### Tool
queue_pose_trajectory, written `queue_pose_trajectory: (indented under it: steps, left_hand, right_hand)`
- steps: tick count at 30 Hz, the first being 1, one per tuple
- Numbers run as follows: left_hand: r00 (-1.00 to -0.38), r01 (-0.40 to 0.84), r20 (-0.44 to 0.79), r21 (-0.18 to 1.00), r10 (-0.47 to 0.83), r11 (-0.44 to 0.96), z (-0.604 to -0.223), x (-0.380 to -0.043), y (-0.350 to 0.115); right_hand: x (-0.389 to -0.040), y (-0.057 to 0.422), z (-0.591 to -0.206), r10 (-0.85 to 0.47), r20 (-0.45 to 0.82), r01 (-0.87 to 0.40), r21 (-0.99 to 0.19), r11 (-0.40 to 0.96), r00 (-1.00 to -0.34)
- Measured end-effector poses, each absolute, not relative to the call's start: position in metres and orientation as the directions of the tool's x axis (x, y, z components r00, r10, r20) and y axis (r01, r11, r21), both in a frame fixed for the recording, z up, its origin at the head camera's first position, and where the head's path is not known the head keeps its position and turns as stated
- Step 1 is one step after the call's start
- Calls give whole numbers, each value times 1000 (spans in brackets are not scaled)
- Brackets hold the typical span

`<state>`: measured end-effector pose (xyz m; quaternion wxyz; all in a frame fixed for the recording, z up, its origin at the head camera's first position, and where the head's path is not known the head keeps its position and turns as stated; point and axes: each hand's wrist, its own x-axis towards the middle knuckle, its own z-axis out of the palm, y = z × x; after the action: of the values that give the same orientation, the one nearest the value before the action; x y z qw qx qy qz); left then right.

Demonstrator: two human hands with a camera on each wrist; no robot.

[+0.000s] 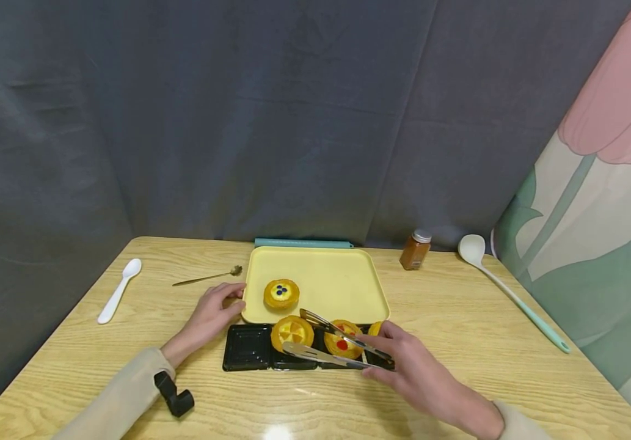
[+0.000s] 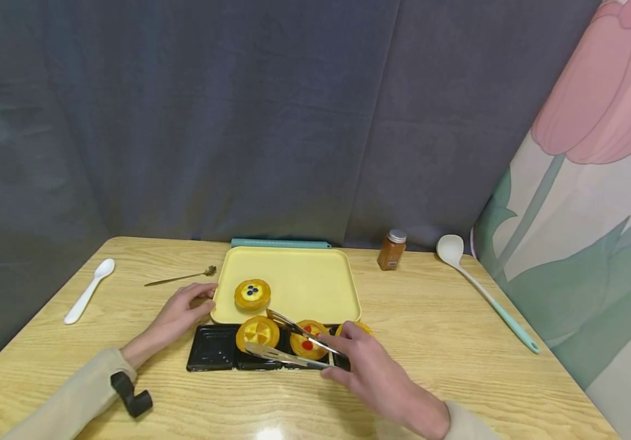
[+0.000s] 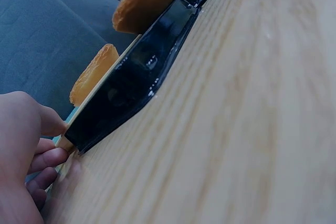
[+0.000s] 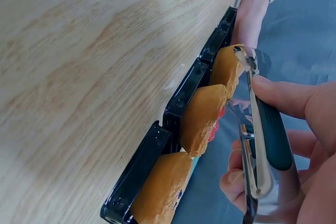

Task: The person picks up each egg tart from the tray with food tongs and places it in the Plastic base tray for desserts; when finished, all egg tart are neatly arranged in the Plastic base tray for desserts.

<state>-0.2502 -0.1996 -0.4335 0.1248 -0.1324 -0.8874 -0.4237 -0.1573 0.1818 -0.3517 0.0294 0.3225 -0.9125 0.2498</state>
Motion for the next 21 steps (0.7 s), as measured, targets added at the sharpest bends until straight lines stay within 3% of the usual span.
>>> queue_pose_trajectory:
  steps: [21]
  left_hand:
    - [-943,317,309,723,123,614,-431,-249,-200]
  right_hand:
    - [-155,186,-348,-601,225,-635,-401,660,-767]
